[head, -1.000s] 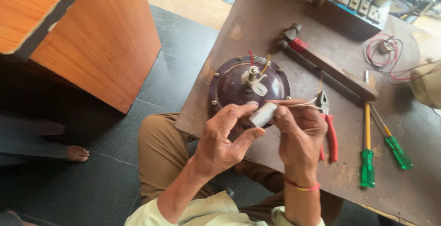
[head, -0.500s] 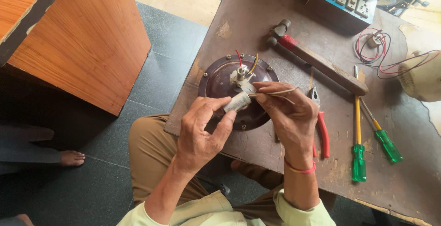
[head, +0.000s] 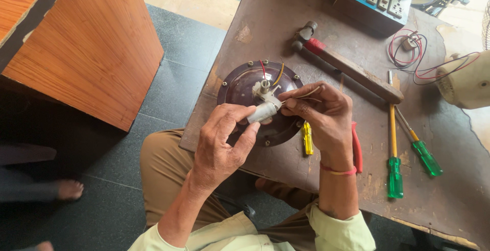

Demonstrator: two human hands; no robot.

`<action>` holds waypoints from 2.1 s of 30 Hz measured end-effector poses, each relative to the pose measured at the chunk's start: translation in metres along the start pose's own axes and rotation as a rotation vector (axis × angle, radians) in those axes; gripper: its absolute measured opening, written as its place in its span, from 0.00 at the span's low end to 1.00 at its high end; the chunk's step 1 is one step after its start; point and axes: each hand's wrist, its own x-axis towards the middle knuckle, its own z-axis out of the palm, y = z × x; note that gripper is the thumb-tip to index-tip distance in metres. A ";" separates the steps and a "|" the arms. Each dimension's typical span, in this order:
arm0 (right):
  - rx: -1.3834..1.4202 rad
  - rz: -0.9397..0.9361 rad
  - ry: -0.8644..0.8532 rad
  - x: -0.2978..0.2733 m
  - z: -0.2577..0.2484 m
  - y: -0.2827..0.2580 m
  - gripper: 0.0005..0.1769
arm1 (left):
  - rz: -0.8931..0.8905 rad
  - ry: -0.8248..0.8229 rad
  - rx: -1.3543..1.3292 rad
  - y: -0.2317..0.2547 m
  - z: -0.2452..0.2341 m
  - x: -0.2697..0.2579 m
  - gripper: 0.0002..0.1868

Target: The person sits on the floor and works on a circular electrical component on a table. They use a screwdriver to tighten screws on a white plastic part attached to the component, then connect wires to a power strip to test it. Finally, they handle a small cylindrical capacitor.

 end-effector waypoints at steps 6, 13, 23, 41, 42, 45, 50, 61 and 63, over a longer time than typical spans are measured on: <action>0.057 0.040 -0.003 0.006 0.002 0.000 0.07 | -0.001 -0.011 0.041 0.002 0.006 0.000 0.15; 0.017 0.093 0.005 0.003 0.012 -0.008 0.19 | 0.072 0.035 0.212 0.011 0.014 0.005 0.15; 0.131 0.103 0.024 0.003 0.013 -0.003 0.24 | -0.099 0.014 0.108 0.009 0.006 0.021 0.14; 0.022 0.200 -0.083 0.007 0.009 -0.006 0.25 | 0.041 -0.107 0.030 -0.009 -0.004 0.025 0.14; 0.025 0.205 -0.077 0.007 0.009 -0.005 0.25 | 0.033 -0.097 0.024 -0.009 -0.004 0.025 0.14; -0.020 0.201 -0.050 0.006 0.009 -0.002 0.24 | 0.025 -0.097 0.041 -0.009 -0.003 0.024 0.15; -0.024 0.166 -0.058 0.005 0.009 0.000 0.24 | 0.064 -0.101 0.048 -0.009 -0.003 0.024 0.16; -0.008 0.159 -0.048 0.001 0.017 -0.004 0.22 | 0.080 -0.121 0.170 -0.005 -0.004 0.028 0.15; -0.009 0.160 -0.048 0.001 0.018 -0.004 0.21 | 0.012 -0.147 0.164 -0.005 -0.005 0.028 0.13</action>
